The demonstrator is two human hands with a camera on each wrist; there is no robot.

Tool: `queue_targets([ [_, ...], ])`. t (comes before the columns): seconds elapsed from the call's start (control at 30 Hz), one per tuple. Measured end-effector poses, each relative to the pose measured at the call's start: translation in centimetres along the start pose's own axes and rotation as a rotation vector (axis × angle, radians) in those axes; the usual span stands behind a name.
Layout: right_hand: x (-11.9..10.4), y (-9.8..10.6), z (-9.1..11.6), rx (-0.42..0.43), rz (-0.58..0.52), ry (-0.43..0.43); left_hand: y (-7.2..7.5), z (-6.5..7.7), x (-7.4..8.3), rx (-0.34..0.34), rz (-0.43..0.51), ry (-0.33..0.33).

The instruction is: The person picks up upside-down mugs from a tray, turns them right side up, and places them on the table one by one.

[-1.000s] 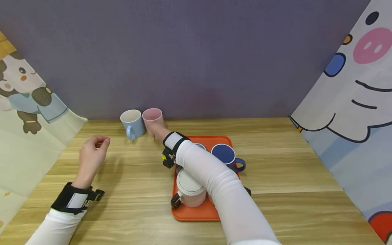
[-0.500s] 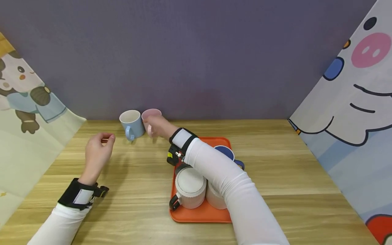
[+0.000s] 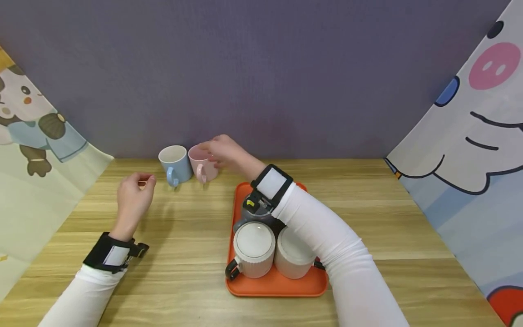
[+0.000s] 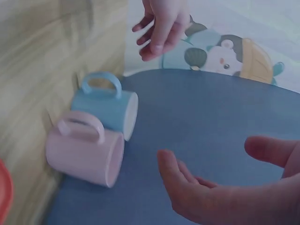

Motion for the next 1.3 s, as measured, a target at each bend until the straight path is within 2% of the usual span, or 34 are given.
queue_targets([
  [0.17, -0.6, 2.0, 1.0, 0.043, 0.199, 0.117, -0.8, -0.4, 0.5, 0.004, 0.016, -0.008],
  [0.33, -1.3, 4.3, 3.1, 0.169, 0.409, 0.249, -1.5, -0.7, 1.3, 0.017, 0.013, -0.024],
  [0.47, -1.0, 6.2, 4.7, 0.257, 0.496, 0.304, -2.0, -0.9, 1.8, 0.026, 0.007, -0.040],
  [0.87, 1.6, 10.8, 7.1, 0.405, 0.528, 0.369, -3.6, -1.1, 3.0, 0.037, -0.009, -0.102],
  [1.1, 2.9, 12.7, 8.0, 0.436, 0.583, 0.361, -4.2, -1.0, 3.6, 0.032, 0.000, -0.094],
  [1.3, 5.3, 14.2, 8.4, 0.439, 0.587, 0.323, -4.7, -1.0, 3.9, 0.030, 0.006, -0.091],
])
Point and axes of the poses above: each hand's wrist, its own z-axis away from the middle knuckle, its own y-axis out of the back of the hand, x = y × z, the point moved 10 cm from there along -z, towards the middle knuckle, and after that the axes turned 7 degrees about -y, right-handed, at the moved point
